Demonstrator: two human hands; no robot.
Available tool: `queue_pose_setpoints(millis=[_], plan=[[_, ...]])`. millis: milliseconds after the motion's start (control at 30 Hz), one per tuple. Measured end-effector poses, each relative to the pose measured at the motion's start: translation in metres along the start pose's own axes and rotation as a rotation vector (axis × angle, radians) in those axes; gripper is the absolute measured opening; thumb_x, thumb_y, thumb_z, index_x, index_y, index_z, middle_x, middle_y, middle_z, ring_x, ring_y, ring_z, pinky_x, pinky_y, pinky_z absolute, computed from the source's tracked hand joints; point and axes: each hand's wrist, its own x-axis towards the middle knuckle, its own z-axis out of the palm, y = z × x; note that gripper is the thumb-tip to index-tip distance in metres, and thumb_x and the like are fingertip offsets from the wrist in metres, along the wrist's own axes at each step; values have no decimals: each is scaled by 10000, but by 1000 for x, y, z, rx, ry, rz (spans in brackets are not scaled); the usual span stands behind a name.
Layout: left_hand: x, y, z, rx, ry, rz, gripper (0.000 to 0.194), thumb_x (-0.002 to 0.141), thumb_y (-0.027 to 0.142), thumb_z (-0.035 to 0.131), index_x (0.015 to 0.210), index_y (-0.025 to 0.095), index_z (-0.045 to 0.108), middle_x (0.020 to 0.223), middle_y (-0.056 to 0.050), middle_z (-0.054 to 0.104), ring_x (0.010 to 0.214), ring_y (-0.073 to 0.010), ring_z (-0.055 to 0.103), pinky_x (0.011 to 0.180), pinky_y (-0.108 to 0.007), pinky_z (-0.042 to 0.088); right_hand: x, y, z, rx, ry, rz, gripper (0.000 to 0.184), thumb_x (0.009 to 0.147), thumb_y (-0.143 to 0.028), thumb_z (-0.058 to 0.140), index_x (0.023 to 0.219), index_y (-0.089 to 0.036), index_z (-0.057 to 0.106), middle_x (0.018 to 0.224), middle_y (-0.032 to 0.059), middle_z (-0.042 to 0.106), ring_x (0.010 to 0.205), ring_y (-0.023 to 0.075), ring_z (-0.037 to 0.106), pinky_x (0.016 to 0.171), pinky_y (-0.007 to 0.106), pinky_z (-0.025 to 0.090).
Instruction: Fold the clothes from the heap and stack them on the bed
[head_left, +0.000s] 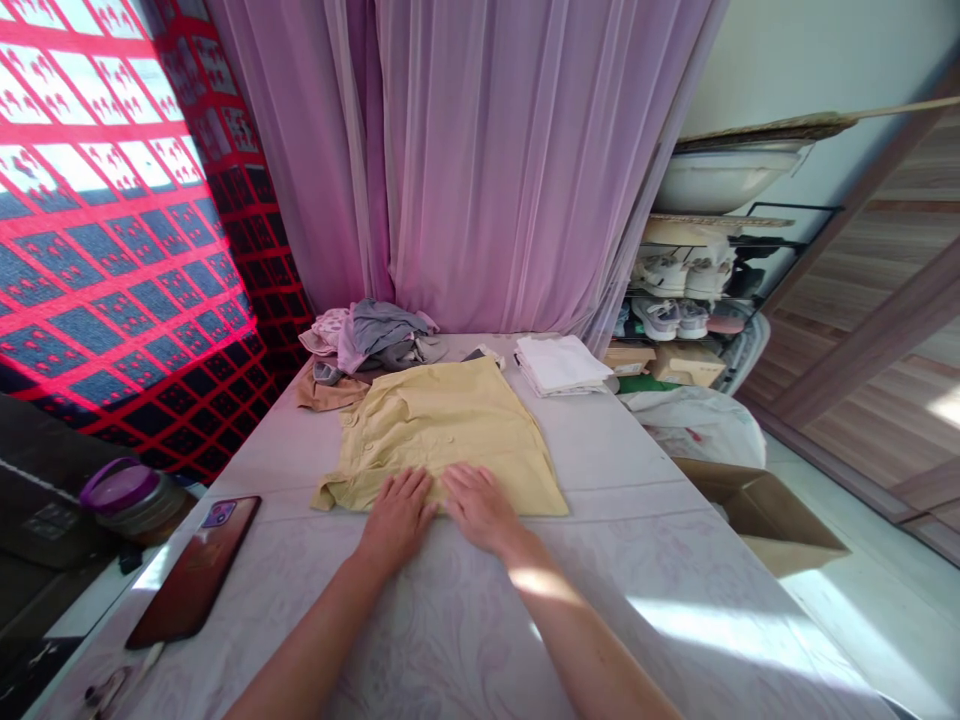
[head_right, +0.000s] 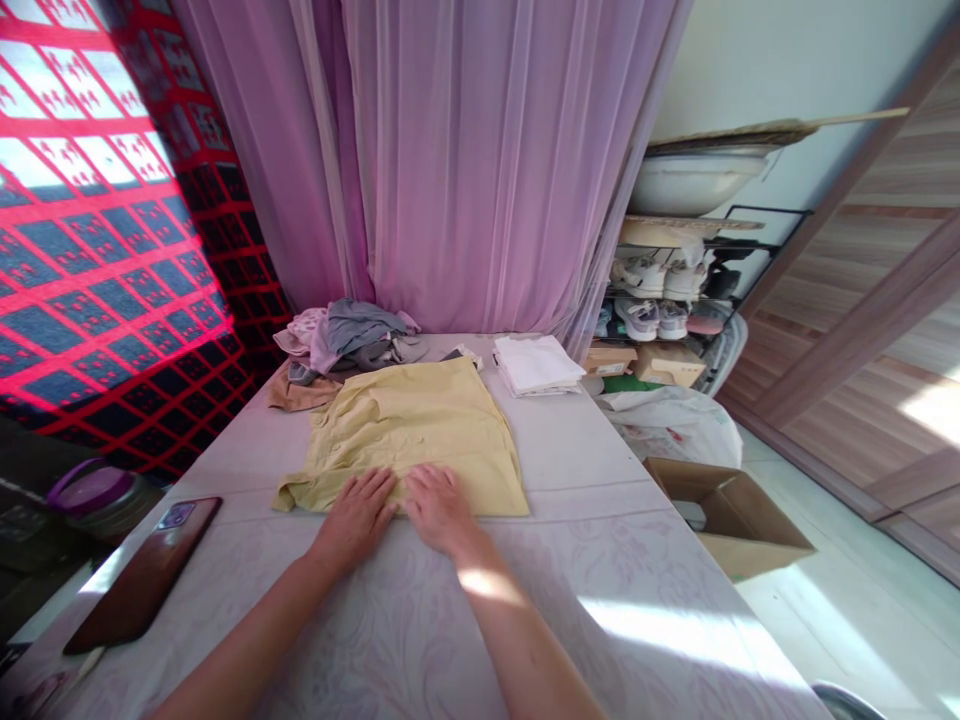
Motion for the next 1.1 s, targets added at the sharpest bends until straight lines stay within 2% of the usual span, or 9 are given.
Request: queue_pose_setpoints(millis=[100, 233, 400, 567, 700, 767, 933, 1000, 1100], plan=[[0, 0, 4, 55, -9, -55, 454, 956, 439, 369, 1377, 313, 484, 1501, -45, 412, 1402, -285, 328, 1133, -583, 216, 3, -3, 14, -35, -55, 15, 504, 988, -427, 285, 1439, -235, 402, 1526, 59, 354, 1417, 209, 258, 1155, 486, 145], [1, -12, 8, 21, -13, -82, 440, 967, 440, 331, 1372, 356, 482, 1516, -27, 384, 1408, -295, 313, 1112, -631, 203, -7, 25, 8, -91, -124, 126, 559, 985, -466, 234, 1479, -222, 332, 1570, 58, 246, 1445, 214, 180, 1160, 509, 103], [0, -37, 19, -51, 146, -36, 459, 977, 369, 284, 1306, 216, 564, 1397, -70, 543, 1334, -249, 438, 1116, -499, 331, -27, 66, -7, -202, -129, 390, 570, 984, -440, 215, 1498, -204, 291, 1586, 71, 189, 1456, 226, 138, 1155, 511, 97], [-10, -57, 23, -1, 226, -9, 461, 955, 365, 338, 1304, 155, 553, 1374, -104, 560, 1303, -270, 473, 1093, -467, 381, -32, 74, -8, -271, -129, 486, 570, 978, -447, 251, 1503, -227, 278, 1591, 87, 176, 1453, 239, 142, 1146, 508, 118], [-9, -40, 15, 17, 180, -79, 433, 929, 302, 388, 1311, 163, 539, 1396, -105, 538, 1311, -286, 461, 1091, -490, 371, -30, 71, -6, -310, -146, 505, 567, 978, -440, 257, 1505, -232, 274, 1591, 87, 174, 1455, 245, 133, 1143, 512, 124], [-2, -18, 12, 24, 141, -131, 421, 920, 251, 386, 1292, 145, 550, 1379, -120, 551, 1296, -306, 472, 1097, -534, 342, -30, 71, -5, -331, -149, 505, 565, 979, -439, 253, 1504, -233, 275, 1591, 86, 176, 1454, 244, 138, 1140, 512, 134], [16, 32, 15, -64, 95, -64, 435, 959, 309, 357, 1339, 161, 506, 1403, -114, 529, 1325, -257, 448, 1114, -458, 341, -30, 70, -5, -369, -151, 508, 567, 981, -447, 244, 1505, -234, 273, 1587, 83, 191, 1453, 239, 144, 1137, 504, 157], [15, 30, 18, -54, 85, -90, 452, 960, 349, 367, 1352, 163, 497, 1428, -113, 503, 1349, -267, 417, 1119, -471, 331, -30, 70, -5, -374, -153, 507, 566, 981, -448, 244, 1505, -235, 272, 1587, 84, 194, 1453, 238, 148, 1137, 504, 160], [4, 4, 20, -9, 105, -115, 477, 952, 380, 386, 1378, 185, 473, 1469, -97, 454, 1379, -277, 371, 1132, -507, 304, -29, 71, -4, -372, -157, 511, 561, 981, -439, 247, 1505, -239, 272, 1587, 82, 192, 1454, 239, 148, 1139, 509, 158]])
